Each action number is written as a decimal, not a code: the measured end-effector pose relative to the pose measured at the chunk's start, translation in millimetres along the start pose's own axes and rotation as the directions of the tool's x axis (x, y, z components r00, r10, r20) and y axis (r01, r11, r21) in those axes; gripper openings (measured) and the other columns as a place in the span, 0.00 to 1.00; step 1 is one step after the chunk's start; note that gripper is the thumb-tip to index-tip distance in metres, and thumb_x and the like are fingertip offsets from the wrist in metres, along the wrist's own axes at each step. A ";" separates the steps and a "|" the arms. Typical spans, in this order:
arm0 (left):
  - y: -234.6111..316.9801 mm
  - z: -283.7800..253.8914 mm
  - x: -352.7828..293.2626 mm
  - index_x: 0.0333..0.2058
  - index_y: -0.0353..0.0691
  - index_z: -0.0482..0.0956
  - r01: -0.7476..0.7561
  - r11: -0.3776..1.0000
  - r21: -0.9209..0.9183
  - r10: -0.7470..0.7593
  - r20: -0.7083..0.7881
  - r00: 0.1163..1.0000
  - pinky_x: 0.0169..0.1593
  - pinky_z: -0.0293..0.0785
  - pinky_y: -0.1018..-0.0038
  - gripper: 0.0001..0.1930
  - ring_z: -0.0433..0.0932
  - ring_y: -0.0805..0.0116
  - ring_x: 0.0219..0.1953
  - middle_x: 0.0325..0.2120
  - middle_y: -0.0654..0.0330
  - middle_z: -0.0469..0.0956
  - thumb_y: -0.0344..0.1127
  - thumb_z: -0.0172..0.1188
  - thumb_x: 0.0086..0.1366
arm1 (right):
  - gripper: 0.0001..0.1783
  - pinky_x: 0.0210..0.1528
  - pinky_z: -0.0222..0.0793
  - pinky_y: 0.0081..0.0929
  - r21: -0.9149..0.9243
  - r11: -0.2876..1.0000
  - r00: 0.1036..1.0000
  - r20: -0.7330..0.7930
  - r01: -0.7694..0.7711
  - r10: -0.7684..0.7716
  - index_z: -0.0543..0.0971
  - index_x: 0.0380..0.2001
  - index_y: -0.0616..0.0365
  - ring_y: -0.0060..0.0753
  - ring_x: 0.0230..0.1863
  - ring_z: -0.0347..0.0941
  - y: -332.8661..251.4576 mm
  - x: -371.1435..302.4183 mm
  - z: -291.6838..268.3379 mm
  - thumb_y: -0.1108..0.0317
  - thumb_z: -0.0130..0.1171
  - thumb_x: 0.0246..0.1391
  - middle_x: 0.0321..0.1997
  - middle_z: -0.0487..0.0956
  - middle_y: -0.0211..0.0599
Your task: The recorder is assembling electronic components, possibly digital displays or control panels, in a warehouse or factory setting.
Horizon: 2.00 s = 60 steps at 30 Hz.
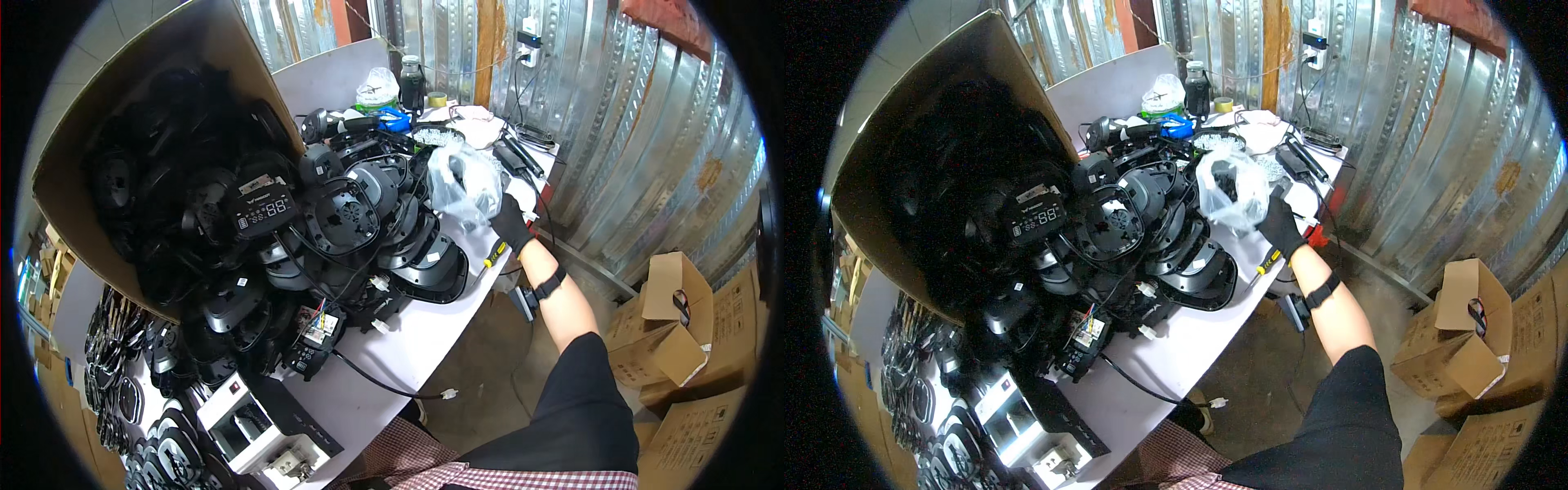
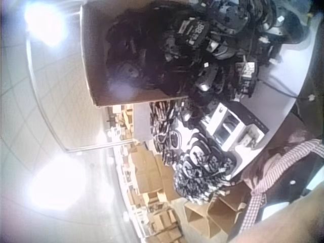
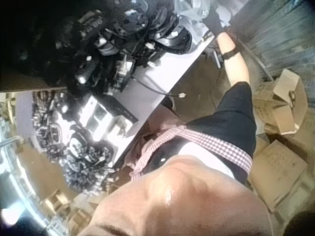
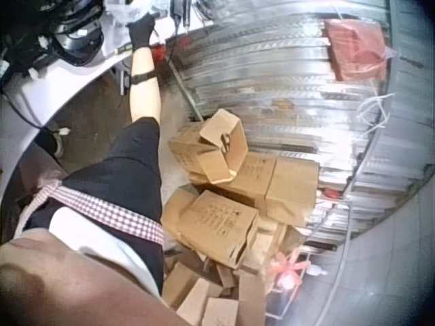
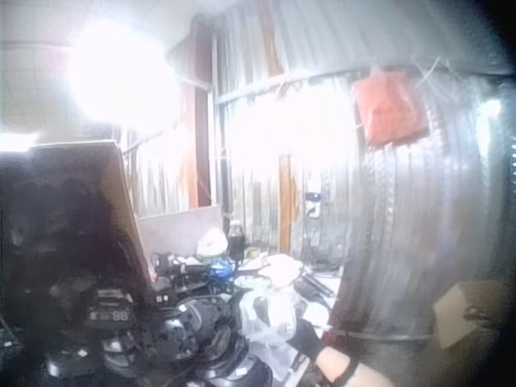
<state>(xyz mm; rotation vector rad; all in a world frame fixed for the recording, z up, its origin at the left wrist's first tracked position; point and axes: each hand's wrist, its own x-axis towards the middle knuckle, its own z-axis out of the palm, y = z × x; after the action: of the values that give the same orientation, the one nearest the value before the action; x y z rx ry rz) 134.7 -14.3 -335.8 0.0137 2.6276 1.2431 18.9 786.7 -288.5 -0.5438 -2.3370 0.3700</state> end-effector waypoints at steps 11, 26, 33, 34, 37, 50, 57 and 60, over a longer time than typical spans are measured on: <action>28.3 -13.3 25.6 0.47 0.36 0.75 -0.076 0.994 -0.075 0.080 0.047 0.996 0.54 0.68 0.66 0.15 0.73 0.61 0.50 0.46 0.52 0.76 0.30 0.58 0.60 | 0.17 0.42 0.68 0.48 0.081 0.996 0.992 -0.125 0.044 -0.034 0.76 0.39 0.64 0.61 0.39 0.73 -25.7 -45.9 3.8 0.70 0.60 0.45 0.34 0.76 0.54; 97.0 -17.5 66.3 0.46 0.35 0.75 -0.114 0.989 -0.093 0.128 0.165 0.978 0.54 0.69 0.66 0.13 0.73 0.61 0.48 0.44 0.53 0.77 0.27 0.57 0.62 | 0.14 0.44 0.72 0.43 -0.246 0.955 0.983 0.034 -0.166 0.179 0.82 0.40 0.51 0.52 0.41 0.77 -21.2 80.7 -92.0 0.57 0.52 0.60 0.37 0.81 0.51; 157.7 -67.1 91.6 0.45 0.34 0.75 -0.109 0.990 0.089 0.063 0.407 0.911 0.53 0.69 0.67 0.12 0.74 0.62 0.48 0.43 0.53 0.77 0.25 0.56 0.63 | 0.16 0.49 0.68 0.26 0.230 0.971 0.963 -0.242 -0.064 0.120 0.78 0.45 0.62 0.29 0.45 0.76 27.0 58.0 -53.0 0.63 0.54 0.59 0.42 0.81 0.40; 166.2 -71.7 92.6 0.45 0.34 0.75 -0.105 0.988 0.117 0.043 0.439 0.897 0.53 0.69 0.67 0.12 0.74 0.62 0.48 0.43 0.53 0.77 0.25 0.56 0.63 | 0.15 0.48 0.68 0.25 0.279 0.954 0.956 -0.232 -0.109 0.177 0.78 0.45 0.61 0.25 0.44 0.74 39.8 45.9 -53.3 0.65 0.55 0.59 0.42 0.81 0.37; 188.5 -80.9 88.8 0.45 0.34 0.76 -0.102 0.979 0.176 0.000 0.500 0.866 0.53 0.69 0.67 0.11 0.74 0.62 0.47 0.43 0.54 0.77 0.24 0.55 0.63 | 0.12 0.48 0.69 0.23 0.383 0.899 0.926 -0.217 -0.210 0.309 0.79 0.44 0.60 0.22 0.43 0.75 48.9 -1.8 -61.8 0.68 0.54 0.60 0.41 0.82 0.34; 225.6 -71.7 29.7 0.44 0.33 0.76 -0.172 0.971 0.167 0.056 0.542 0.839 0.53 0.70 0.68 0.09 0.74 0.63 0.46 0.42 0.55 0.78 0.22 0.54 0.64 | 0.14 0.42 0.71 0.27 0.272 0.649 0.703 0.313 -0.710 0.639 0.80 0.38 0.62 0.28 0.35 0.76 96.5 -309.2 -34.4 0.62 0.59 0.56 0.34 0.81 0.43; 276.3 -21.5 -2.5 0.43 0.32 0.76 -0.192 0.968 0.164 0.096 0.463 0.881 0.52 0.70 0.68 0.09 0.75 0.63 0.45 0.41 0.55 0.78 0.20 0.53 0.65 | 0.15 0.40 0.74 0.40 0.081 0.466 0.376 0.717 -0.881 0.586 0.83 0.36 0.59 0.48 0.37 0.80 147.2 -427.2 73.9 0.62 0.58 0.50 0.36 0.82 0.50; 303.6 14.9 -4.2 0.43 0.32 0.76 -0.189 0.968 0.168 0.095 0.450 0.888 0.52 0.70 0.69 0.09 0.75 0.63 0.45 0.40 0.55 0.79 0.20 0.53 0.65 | 0.15 0.43 0.74 0.45 -0.263 0.951 0.469 0.828 -0.162 0.309 0.84 0.32 0.58 0.55 0.39 0.79 174.3 -458.2 135.9 0.60 0.54 0.51 0.38 0.82 0.49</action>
<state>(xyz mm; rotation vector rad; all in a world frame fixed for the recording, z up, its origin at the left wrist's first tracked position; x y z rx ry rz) 114.3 190.7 -112.2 0.4772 2.3679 0.8680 279.7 704.4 -717.4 -0.9238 -3.3070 0.7431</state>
